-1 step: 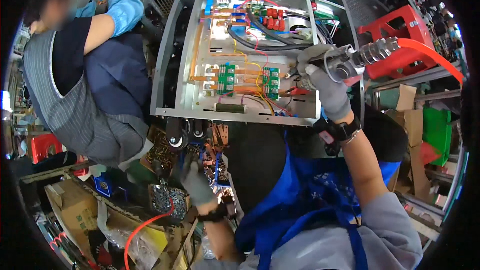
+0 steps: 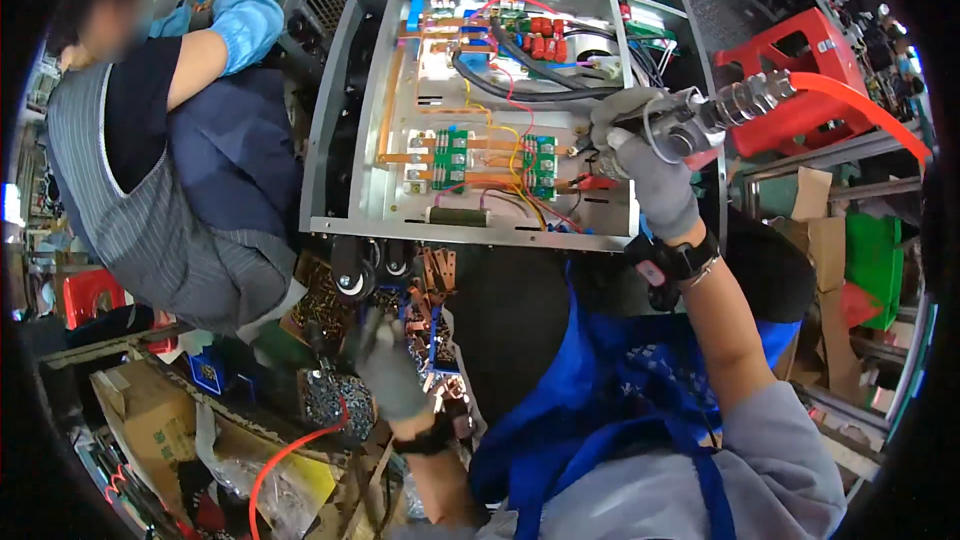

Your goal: The recorder is wiring and securing internal components of a solar inverter unit using hand tools and an electric screwdriver.

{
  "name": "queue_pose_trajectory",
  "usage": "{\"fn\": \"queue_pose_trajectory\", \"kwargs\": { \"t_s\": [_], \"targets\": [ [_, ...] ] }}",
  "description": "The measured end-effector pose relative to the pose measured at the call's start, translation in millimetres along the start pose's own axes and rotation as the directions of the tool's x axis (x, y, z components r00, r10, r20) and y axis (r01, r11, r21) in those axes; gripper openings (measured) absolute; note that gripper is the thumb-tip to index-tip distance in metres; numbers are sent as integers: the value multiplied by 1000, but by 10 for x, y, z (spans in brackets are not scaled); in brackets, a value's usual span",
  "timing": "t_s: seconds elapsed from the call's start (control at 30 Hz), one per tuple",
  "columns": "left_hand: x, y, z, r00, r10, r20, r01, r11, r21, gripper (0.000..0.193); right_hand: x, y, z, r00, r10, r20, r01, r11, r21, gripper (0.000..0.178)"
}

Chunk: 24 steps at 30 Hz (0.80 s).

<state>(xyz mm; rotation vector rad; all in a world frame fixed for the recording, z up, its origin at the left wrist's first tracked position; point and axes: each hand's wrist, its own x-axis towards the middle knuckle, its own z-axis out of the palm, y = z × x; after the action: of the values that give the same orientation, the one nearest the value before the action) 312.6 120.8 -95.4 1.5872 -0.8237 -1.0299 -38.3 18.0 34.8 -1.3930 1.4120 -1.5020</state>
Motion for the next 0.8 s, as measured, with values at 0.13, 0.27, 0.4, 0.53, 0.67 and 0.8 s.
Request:
{"fn": "queue_pose_trajectory", "kwargs": {
  "t_s": [0.13, 0.27, 0.4, 0.53, 0.67, 0.8],
  "targets": [
    [43, 1523, 591, 908, 394, 142, -405, 912, 59, 24, 3, 21, -21, 1000, -11, 12, 12, 999, -45, 22],
    [363, 2185, 1378, 675, 288, 679, -275, 952, -131, 28, 22, 33, -6, 993, -45, -108, 41, 999, -36, 14],
    [752, 2177, 2019, 345, -24, 938, -193, 976, 96, 27, 42, -37, 56, 995, -75, -70, 72, 996, -45, 12],
    [920, 1547, 2744, 180, -253, 951, -389, 869, 305, 38, 47, -59, -20, 973, -220, -69, 207, 966, -152, 12],
    [1002, 1035, 3154, -167, -9, 986, -938, 309, -156, 13, 20, -40, -30, 981, -162, -107, 150, 982, -112, 12],
    [942, 977, 3272, -312, -14, 950, -943, 124, -308, 29, -12, 106, -104, 919, -393, -14, 357, 849, -390, 11]
  ]
}}
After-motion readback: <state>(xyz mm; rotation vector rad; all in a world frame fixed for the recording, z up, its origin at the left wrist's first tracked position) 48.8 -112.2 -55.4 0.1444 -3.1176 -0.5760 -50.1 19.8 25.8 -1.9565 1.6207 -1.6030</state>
